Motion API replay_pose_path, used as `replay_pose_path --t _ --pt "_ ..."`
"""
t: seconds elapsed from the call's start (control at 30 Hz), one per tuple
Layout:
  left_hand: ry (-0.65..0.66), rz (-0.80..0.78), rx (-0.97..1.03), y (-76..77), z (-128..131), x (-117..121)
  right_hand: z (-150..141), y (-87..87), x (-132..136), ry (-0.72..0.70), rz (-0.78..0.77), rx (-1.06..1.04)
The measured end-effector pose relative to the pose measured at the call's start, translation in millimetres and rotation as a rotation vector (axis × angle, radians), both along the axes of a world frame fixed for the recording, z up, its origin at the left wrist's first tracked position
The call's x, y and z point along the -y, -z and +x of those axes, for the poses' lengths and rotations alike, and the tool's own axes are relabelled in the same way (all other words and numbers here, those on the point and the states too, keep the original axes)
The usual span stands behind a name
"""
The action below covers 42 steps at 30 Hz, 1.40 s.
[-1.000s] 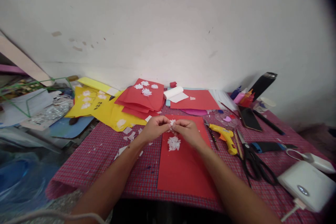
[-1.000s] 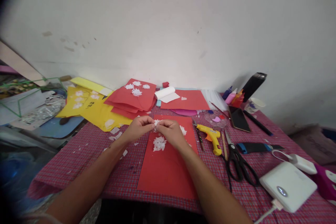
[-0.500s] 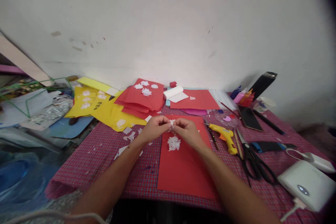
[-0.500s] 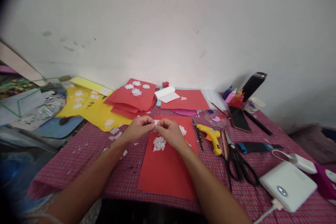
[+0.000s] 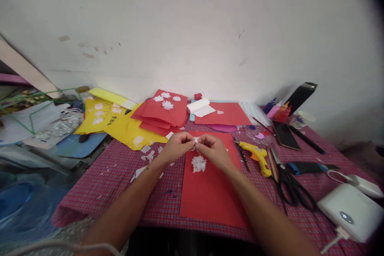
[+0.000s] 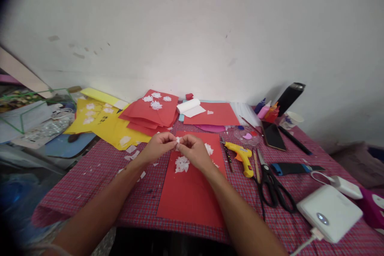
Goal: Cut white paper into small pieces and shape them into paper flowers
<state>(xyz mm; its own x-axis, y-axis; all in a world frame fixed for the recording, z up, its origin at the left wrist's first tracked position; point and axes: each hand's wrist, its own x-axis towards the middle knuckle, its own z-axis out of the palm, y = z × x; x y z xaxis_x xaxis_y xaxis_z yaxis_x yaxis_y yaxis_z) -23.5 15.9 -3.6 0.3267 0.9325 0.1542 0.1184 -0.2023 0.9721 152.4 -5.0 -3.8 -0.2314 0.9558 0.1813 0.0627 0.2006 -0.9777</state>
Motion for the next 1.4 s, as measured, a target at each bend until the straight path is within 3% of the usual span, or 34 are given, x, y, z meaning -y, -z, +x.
replay_pose_path --t 0.2,0.73,1.0,1.3,1.4 --pt "-0.001 0.054 -0.066 -4.2 0.5 2.4 0.5 1.1 -1.3 0.059 0.033 0.080" --pt "-0.002 -0.060 0.154 1.5 0.5 -0.7 1.5 -0.4 -2.4 0.048 -0.013 0.002" --pt "-0.054 -0.071 0.209 -4.2 1.2 0.7 3.6 1.6 -4.5 0.074 -0.045 -0.044" --pt "-0.134 -0.123 0.337 1.5 1.5 -3.2 6.7 -0.5 -5.9 0.093 -0.132 -0.204" --pt "-0.178 -0.167 0.417 1.1 0.7 -4.1 7.9 -1.0 -8.0 0.168 -0.099 -0.183"
